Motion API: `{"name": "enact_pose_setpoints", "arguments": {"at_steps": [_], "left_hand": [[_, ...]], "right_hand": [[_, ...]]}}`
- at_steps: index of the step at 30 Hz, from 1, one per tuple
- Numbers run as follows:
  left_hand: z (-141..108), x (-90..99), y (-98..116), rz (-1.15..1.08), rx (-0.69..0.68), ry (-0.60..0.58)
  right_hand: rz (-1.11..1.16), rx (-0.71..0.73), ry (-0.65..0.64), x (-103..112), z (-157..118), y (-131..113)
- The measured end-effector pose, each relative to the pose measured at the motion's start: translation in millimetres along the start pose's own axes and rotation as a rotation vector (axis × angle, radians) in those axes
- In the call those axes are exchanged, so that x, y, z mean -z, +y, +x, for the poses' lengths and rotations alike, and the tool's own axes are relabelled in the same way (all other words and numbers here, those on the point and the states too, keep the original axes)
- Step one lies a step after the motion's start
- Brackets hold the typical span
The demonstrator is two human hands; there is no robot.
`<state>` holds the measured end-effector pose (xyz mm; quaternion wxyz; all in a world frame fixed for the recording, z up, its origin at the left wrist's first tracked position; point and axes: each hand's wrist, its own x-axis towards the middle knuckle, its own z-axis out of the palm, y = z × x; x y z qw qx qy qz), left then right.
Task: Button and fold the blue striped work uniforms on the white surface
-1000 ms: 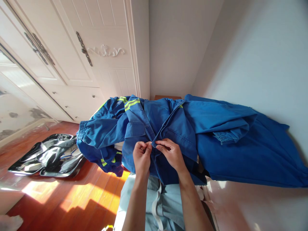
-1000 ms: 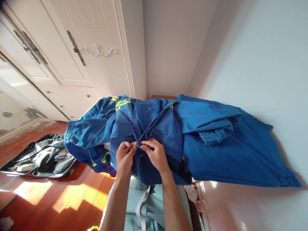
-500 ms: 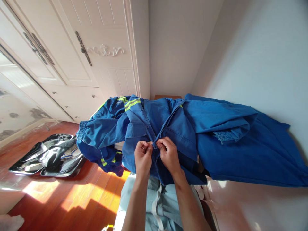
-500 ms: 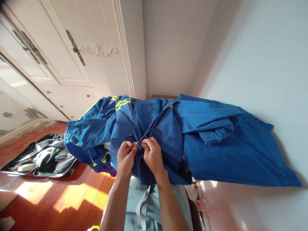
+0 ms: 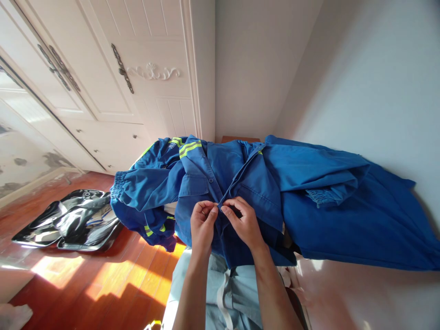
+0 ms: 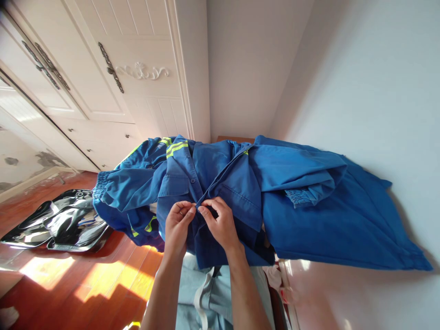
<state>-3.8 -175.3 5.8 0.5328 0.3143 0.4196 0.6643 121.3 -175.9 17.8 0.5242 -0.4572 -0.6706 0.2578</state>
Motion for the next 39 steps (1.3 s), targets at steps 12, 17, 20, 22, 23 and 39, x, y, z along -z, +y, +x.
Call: {"name": "enact_pose_setpoints", "arguments": {"at_steps": [12,17,20,22,23,39], "left_hand": [[-5,4.2,-7,0.077,-0.026,-0.066],[-5,4.8,-8,0.098,-0.113,-0.052],[-6,5.7,-6,0.142,-0.173,-0.068],[-7,5.8,-5,0.165,-0.197,-0.082],[-7,5.5,-5,0.171,-0.208,-0.086],[-7,3.6,-7,0.151,-0.246,-0.107]], "right_hand": [[-0.066,-0.011,0.034,-8,1,5],[-0.022,-0.035,0.075,-7,-2,3],[0.011,-0.037,0.055,-4,-2,0],[0.011,-0.031,0.053,-3,-2,-1],[0.006,-0.029,0.055,-3,-1,-2],[0.147,-0.349,-0.107,-1,14,4]]}}
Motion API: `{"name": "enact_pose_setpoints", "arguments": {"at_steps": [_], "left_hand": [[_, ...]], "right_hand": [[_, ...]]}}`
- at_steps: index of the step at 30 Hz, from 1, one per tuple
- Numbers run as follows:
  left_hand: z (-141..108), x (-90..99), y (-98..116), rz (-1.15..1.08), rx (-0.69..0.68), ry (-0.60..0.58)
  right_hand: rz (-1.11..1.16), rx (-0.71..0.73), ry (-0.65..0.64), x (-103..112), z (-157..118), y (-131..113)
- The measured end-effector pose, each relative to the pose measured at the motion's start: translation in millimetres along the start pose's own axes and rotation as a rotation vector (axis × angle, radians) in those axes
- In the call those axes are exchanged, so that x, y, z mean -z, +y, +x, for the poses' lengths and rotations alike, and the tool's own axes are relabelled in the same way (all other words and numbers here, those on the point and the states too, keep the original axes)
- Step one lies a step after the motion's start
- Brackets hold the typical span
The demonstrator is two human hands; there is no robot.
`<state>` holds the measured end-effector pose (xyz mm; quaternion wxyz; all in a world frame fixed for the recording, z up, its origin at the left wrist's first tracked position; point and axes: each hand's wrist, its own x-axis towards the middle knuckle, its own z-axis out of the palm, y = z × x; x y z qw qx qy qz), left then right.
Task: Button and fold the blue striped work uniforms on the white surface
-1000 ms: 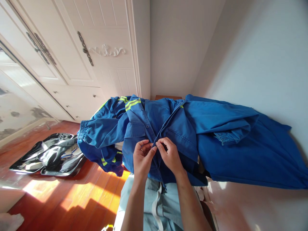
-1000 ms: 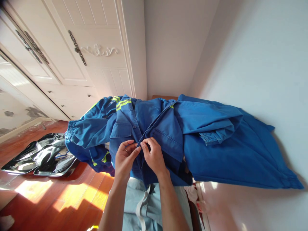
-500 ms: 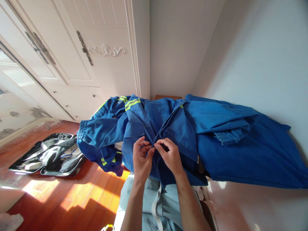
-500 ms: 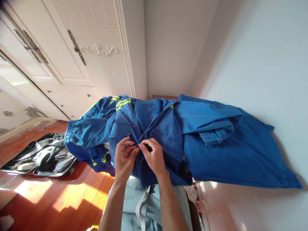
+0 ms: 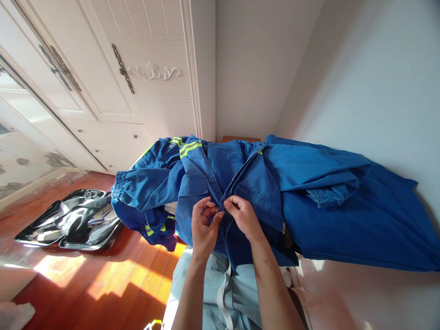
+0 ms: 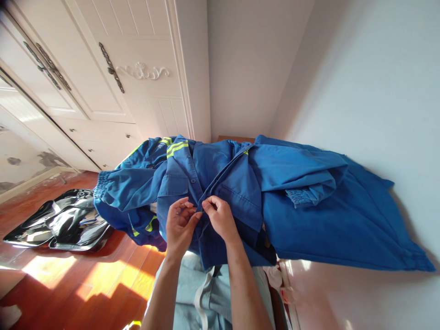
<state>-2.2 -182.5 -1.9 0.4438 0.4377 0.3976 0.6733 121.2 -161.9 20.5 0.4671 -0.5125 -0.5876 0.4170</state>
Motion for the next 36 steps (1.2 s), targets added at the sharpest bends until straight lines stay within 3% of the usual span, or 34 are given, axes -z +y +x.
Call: {"name": "enact_pose_setpoints", "arguments": {"at_steps": [8,15,20,31,36], "left_hand": [[0,1.7,-7,0.101,-0.009,-0.022],[-3,2.2,-10,0.526,-0.418,0.012],[-1,5.4,-10,0.699,-0.568,-0.036],[4,25.2,-10,0.922,-0.581,-0.074],[2,32.6,0,1.018,-0.484,-0.166]], "right_hand": [[-0.002,-0.003,-0.063,6,1,1],[-0.015,-0.028,-0.104,10,-2,-1],[0.077,-0.025,-0.114,11,-2,2],[-0.015,0.062,-0.061,9,-13,7],[-0.035,0.04,0.038,10,-27,18]]}}
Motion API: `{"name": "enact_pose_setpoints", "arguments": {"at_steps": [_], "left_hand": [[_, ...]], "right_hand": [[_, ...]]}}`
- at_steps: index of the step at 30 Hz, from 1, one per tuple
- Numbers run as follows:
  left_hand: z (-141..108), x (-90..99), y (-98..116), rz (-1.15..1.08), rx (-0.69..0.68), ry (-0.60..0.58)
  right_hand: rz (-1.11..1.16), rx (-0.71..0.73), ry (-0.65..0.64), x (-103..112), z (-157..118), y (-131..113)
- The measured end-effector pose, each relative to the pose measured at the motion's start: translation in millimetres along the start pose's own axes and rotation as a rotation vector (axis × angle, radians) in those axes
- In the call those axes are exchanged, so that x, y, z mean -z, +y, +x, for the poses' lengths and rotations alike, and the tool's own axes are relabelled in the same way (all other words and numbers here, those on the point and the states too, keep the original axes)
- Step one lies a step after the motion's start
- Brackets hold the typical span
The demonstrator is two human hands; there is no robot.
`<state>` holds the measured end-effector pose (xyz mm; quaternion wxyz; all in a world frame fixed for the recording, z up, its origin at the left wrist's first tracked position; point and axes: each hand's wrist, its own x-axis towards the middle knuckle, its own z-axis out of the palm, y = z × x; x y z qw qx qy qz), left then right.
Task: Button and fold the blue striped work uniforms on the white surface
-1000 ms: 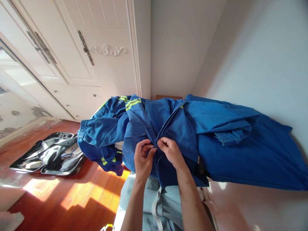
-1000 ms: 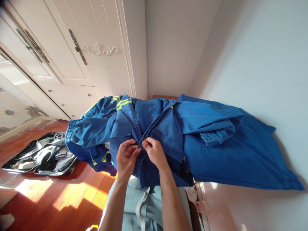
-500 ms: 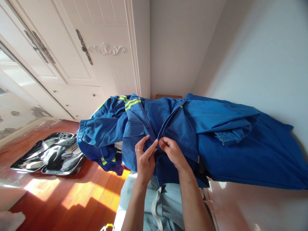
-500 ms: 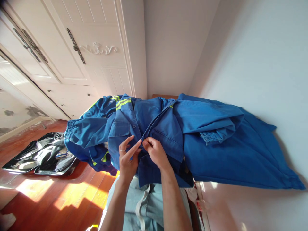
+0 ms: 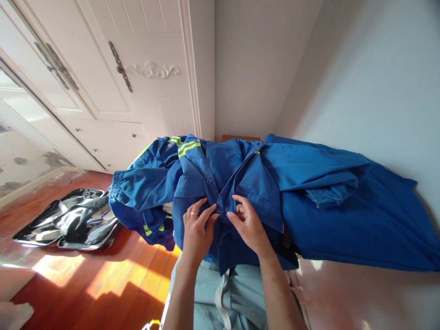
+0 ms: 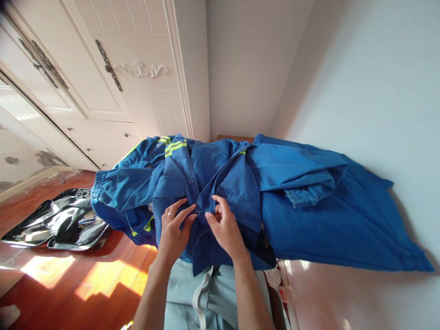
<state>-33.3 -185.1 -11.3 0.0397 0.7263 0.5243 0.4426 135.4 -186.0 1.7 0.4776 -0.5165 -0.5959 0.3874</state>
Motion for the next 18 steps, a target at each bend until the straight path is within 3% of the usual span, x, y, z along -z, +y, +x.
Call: {"name": "enact_pose_setpoints", "arguments": {"at_steps": [5,8,13,18], "left_hand": [[-2,10.7,4,0.092,0.06,-0.085],[9,14.1,8,0.07,0.111,-0.034],[58,22.6,8,0.083,0.096,0.092],[101,47.8,1,0.155,0.115,-0.025]], "right_hand": [[-0.158,0.007,-0.021,0,-13,-8],[-0.248,-0.01,-0.055,-1,-16,-14],[-0.303,-0.056,-0.115,2,-16,-19],[-0.434,-0.019,-0.176,17,-4,-44]]}}
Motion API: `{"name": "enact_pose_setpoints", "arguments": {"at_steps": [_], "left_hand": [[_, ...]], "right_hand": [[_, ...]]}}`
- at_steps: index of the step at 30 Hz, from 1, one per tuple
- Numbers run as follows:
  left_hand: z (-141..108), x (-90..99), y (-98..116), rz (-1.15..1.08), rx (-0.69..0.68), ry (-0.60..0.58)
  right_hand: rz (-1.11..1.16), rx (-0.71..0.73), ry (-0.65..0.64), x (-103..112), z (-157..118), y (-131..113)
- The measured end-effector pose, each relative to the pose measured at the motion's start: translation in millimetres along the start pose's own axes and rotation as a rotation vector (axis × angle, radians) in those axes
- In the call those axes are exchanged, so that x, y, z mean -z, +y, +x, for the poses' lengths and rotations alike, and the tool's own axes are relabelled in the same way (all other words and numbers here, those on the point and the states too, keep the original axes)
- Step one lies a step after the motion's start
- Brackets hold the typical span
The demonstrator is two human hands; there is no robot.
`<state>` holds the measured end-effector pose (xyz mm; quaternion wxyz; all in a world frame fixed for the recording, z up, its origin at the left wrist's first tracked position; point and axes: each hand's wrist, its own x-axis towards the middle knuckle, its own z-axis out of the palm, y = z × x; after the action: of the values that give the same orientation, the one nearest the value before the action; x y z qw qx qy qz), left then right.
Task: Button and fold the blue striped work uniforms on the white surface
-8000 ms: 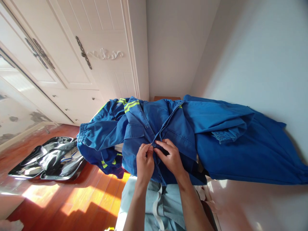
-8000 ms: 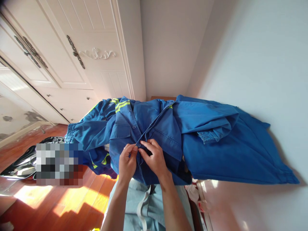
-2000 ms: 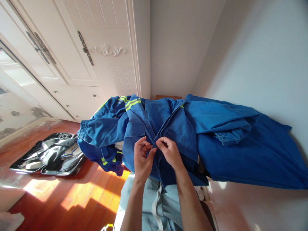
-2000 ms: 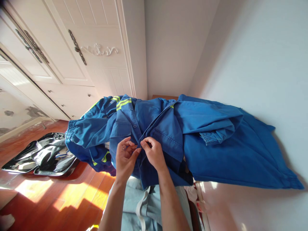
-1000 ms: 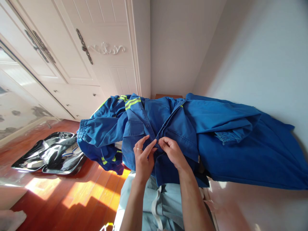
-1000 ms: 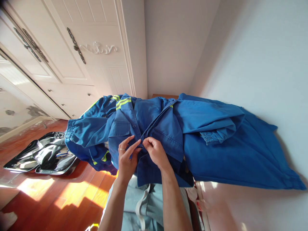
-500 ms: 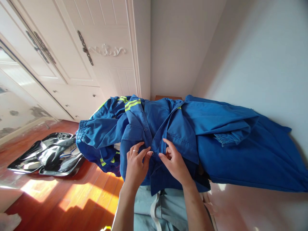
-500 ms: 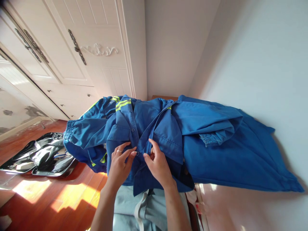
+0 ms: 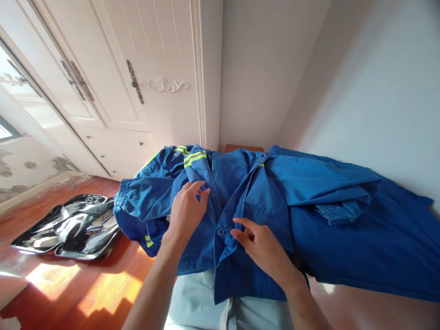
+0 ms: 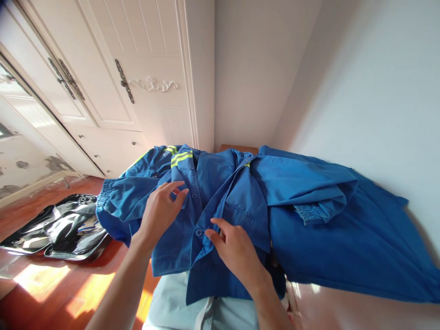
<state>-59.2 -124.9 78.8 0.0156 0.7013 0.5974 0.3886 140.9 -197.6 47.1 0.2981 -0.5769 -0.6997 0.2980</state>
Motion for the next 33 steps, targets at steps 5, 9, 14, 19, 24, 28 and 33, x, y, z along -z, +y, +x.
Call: {"name": "enact_pose_setpoints", "arguments": {"at_steps": [5,9,14,19,24,28,33], "left_hand": [[34,9.6,-10,0.124,-0.257,-0.136],[68,-15.8,-24,0.131,-0.519,-0.52],[91,-36.6,-42,0.151,-0.651,-0.781],[93,-25.1,-53,0.105,-0.662,-0.763],[93,-16.6,-54,0.042,-0.667,-0.727],[92,-22.4,-32,-0.055,-0.609,-0.672],[98,-43.0,0,-0.197,-0.431,-0.864]], "right_hand": [[-0.243,0.212,0.128,34,43,-13],[-0.571,0.352,0.051,52,95,0],[-0.737,0.451,-0.274,59,130,19],[-0.678,0.501,-0.291,62,128,25],[-0.471,0.641,-0.211,69,124,30],[-0.483,0.765,-0.074,64,127,21],[-0.507,0.935,-0.033,57,132,8]]}}
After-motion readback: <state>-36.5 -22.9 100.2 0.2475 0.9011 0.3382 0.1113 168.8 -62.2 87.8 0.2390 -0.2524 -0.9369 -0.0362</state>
